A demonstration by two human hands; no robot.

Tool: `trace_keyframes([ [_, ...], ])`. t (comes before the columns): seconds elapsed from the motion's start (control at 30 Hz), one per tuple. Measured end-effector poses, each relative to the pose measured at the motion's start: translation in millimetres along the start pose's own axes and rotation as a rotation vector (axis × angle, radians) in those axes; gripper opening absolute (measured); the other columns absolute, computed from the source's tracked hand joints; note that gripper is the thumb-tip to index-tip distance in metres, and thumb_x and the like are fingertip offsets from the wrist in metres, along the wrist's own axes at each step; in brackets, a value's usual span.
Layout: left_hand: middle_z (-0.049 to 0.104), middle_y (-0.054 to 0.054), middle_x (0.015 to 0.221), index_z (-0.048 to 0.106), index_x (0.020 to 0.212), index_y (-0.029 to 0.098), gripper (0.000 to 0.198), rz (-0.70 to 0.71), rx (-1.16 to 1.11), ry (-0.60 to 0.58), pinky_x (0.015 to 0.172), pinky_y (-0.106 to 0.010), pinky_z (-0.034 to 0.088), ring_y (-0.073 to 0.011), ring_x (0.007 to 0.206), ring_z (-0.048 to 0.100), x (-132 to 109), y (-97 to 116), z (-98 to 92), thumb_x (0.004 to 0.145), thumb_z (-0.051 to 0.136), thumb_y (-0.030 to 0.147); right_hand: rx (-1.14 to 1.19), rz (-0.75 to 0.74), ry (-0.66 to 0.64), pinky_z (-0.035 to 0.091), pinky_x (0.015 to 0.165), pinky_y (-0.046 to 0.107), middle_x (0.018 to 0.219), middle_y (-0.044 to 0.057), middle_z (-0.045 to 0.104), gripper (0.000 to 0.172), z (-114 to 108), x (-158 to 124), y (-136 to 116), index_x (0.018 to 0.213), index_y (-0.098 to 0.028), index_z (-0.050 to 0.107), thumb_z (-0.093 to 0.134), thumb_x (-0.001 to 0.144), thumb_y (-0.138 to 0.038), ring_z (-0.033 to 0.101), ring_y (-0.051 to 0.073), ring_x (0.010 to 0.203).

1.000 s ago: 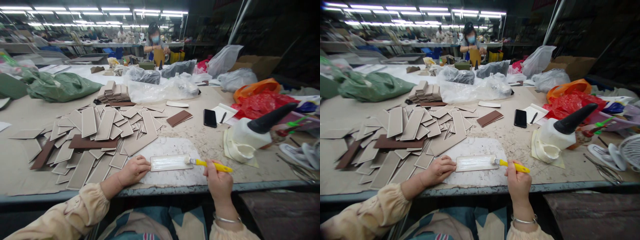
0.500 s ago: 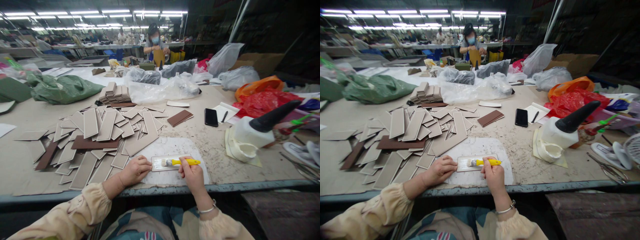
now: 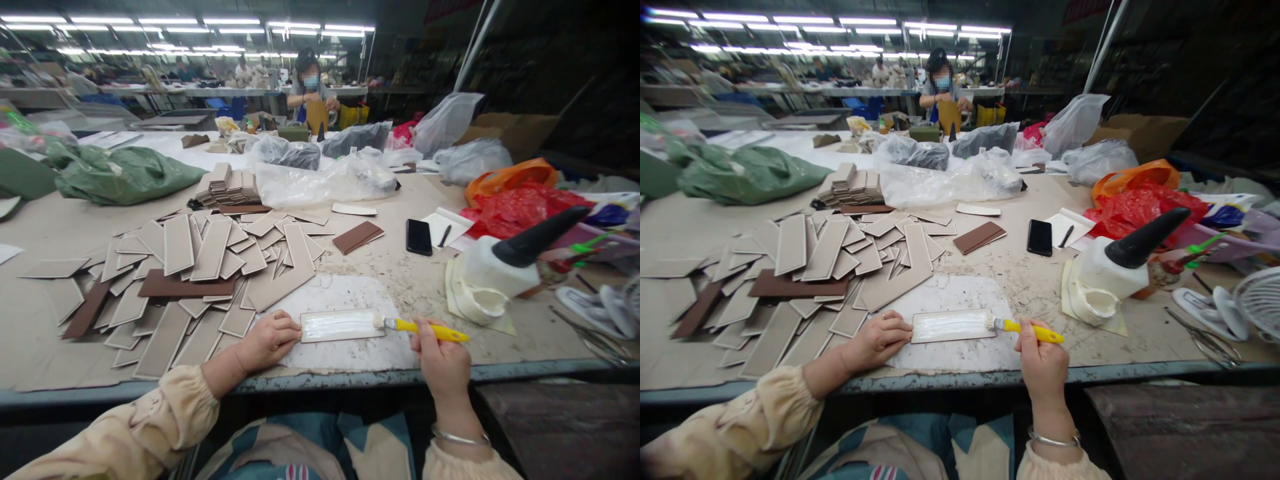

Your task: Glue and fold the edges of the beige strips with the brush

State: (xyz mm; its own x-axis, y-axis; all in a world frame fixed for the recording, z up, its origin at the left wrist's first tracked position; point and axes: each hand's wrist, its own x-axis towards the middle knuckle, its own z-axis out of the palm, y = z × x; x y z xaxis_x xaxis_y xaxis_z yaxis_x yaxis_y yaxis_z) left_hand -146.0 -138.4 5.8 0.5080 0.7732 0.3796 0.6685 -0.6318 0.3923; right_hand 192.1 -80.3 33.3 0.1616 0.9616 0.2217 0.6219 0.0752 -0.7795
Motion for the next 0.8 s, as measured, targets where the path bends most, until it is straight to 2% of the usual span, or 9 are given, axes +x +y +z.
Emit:
trace_keyframes([
  [0.13, 0.069, -0.008, 0.094, 0.067, 0.096, 0.019, 0.018, 0.000, -0.004, 0.010, 0.080, -0.034, 0.049, -0.0170, 0.084, 0.058, -0.6, 0.2, 0.5, 0.090, 0.051, 0.016, 0.076, 0.033, -0.022, 0.039, 0.048, 0.026, 0.047, -0.004, 0.051, 0.045, -1.3, -0.1, -0.2, 0.069, -0.019, 0.058, 0.044, 0.088, -0.057, 0.048, 0.013, 0.041],
  [0.23, 0.068, -0.008, 0.093, 0.067, 0.095, 0.019, 0.017, 0.001, 0.003, 0.019, 0.079, -0.034, 0.049, -0.0167, 0.083, 0.058, -0.9, 0.1, 1.1, 0.089, 0.051, 0.016, 0.014, -0.028, -0.069, 0.040, 0.053, 0.027, 0.049, -0.002, 0.053, 0.047, -2.1, 0.5, 1.3, 0.063, -0.020, 0.056, 0.043, 0.088, -0.057, 0.052, 0.014, 0.046],
  [0.37, 0.068, -0.008, 0.094, 0.067, 0.096, 0.018, 0.016, -0.002, 0.001, -0.001, 0.080, -0.034, 0.048, -0.0170, 0.084, 0.058, -1.0, 0.2, 0.9, 0.088, 0.053, 0.014, -0.037, -0.043, -0.008, 0.042, 0.058, 0.027, 0.051, 0.000, 0.056, 0.047, -4.8, 0.4, 0.2, 0.061, -0.020, 0.056, 0.043, 0.088, -0.057, 0.056, 0.016, 0.051],
  [0.47, 0.068, -0.007, 0.096, 0.066, 0.096, 0.018, 0.017, 0.005, -0.016, -0.012, 0.082, -0.035, 0.047, -0.0170, 0.084, 0.058, -1.5, -0.5, 1.0, 0.088, 0.053, 0.013, 0.081, 0.041, 0.039, 0.040, 0.049, 0.027, 0.048, -0.002, 0.052, 0.045, -2.3, -0.3, -4.5, 0.072, -0.018, 0.059, 0.045, 0.086, -0.059, 0.049, 0.014, 0.042],
  [0.53, 0.068, -0.007, 0.096, 0.065, 0.097, 0.018, 0.017, 0.005, -0.025, -0.014, 0.083, -0.035, 0.046, -0.0167, 0.085, 0.058, -2.1, -1.3, 1.2, 0.088, 0.053, 0.012, 0.168, 0.083, 0.007, 0.037, 0.042, 0.026, 0.048, -0.003, 0.051, 0.047, 2.2, -0.1, -7.0, 0.080, -0.017, 0.061, 0.046, 0.085, -0.062, 0.045, 0.013, 0.037],
  [0.63, 0.068, -0.006, 0.097, 0.065, 0.096, 0.018, 0.017, -0.004, -0.016, -0.011, 0.083, -0.035, 0.046, -0.0166, 0.085, 0.057, -2.3, -0.5, 1.1, 0.087, 0.053, 0.012, 0.103, 0.045, -0.050, 0.039, 0.046, 0.026, 0.046, -0.003, 0.052, 0.048, 7.3, 1.4, -5.3, 0.076, -0.017, 0.061, 0.045, 0.085, -0.062, 0.050, 0.014, 0.042],
  [0.73, 0.068, -0.006, 0.093, 0.066, 0.093, 0.018, 0.017, -0.019, 0.013, -0.014, 0.081, -0.033, 0.046, -0.0167, 0.084, 0.057, -0.6, 4.6, -0.5, 0.087, 0.052, 0.013, -0.042, 0.029, 0.011, 0.041, 0.055, 0.028, 0.049, -0.001, 0.055, 0.046, 5.5, 3.1, 3.9, 0.067, -0.019, 0.060, 0.045, 0.085, -0.058, 0.055, 0.016, 0.050],
  [0.8, 0.068, -0.005, 0.090, 0.067, 0.090, 0.018, 0.016, -0.033, 0.035, -0.036, 0.080, -0.031, 0.047, -0.0162, 0.083, 0.057, 1.4, 8.0, -2.6, 0.087, 0.051, 0.014, -0.001, 0.057, 0.082, 0.041, 0.053, 0.028, 0.052, 0.000, 0.055, 0.043, 3.2, 3.8, 11.5, 0.072, -0.018, 0.062, 0.047, 0.085, -0.056, 0.054, 0.016, 0.051],
])
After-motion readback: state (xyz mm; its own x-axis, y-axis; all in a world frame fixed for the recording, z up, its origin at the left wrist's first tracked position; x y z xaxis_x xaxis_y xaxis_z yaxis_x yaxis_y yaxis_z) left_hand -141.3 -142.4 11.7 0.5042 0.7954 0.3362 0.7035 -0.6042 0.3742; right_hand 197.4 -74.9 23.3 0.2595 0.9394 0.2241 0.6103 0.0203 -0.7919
